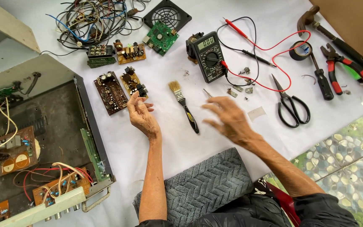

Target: The person cleans a disassembled electronic device using a brush and a cloth. They wipe the interior of the metal casing and then meticulously brush dust off several small circuit boards and components laid out on a white sheet.

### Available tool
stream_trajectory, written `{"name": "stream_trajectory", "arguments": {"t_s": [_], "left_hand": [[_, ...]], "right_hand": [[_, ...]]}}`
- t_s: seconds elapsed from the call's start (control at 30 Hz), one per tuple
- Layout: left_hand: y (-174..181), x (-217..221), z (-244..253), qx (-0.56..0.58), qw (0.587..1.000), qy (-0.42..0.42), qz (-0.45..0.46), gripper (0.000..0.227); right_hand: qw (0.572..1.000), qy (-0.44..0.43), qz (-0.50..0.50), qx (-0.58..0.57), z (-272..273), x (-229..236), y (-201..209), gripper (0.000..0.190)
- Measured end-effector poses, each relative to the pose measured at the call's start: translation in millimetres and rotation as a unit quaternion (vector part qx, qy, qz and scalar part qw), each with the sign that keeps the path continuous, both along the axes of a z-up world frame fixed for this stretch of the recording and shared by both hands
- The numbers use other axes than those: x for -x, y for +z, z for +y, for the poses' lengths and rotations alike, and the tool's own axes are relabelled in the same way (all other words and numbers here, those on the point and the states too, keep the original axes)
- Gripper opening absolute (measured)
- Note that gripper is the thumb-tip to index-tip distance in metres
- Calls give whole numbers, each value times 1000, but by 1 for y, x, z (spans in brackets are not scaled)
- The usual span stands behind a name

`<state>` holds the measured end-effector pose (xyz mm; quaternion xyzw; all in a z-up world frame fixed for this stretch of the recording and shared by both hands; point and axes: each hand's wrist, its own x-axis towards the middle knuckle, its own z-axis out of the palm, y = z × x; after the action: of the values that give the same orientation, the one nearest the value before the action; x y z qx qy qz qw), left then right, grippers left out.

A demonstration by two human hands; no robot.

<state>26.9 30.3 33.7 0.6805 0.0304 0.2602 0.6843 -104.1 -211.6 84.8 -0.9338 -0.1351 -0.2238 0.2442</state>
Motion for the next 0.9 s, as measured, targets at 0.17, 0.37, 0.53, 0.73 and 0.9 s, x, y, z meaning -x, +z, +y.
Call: {"name": "stream_trajectory", "arguments": {"t_s": [0.17, 0.37, 0.53, 0.73, 0.9], "left_hand": [[-2, -1, 0, 0, 1000, -4, -6, 25], [7, 2, -2, -7, 1000, 1, -15, 25], [7, 4, 0, -32, 999, -16, -18, 26], [17, 8, -4, -17, 1000, -6, -7, 26], [31, 12, -9, -9, 999, -3, 51, 27]], "right_hand": [[985, -151, 53, -60, -56, 1, -2, 30], [976, -165, -12, -143, -50, -74, 32, 70], [975, -216, 18, -41, -22, -110, 27, 116], [974, -224, 15, -23, -28, -125, 15, 117], [963, -269, -13, -11, -90, -140, 39, 102]]}}
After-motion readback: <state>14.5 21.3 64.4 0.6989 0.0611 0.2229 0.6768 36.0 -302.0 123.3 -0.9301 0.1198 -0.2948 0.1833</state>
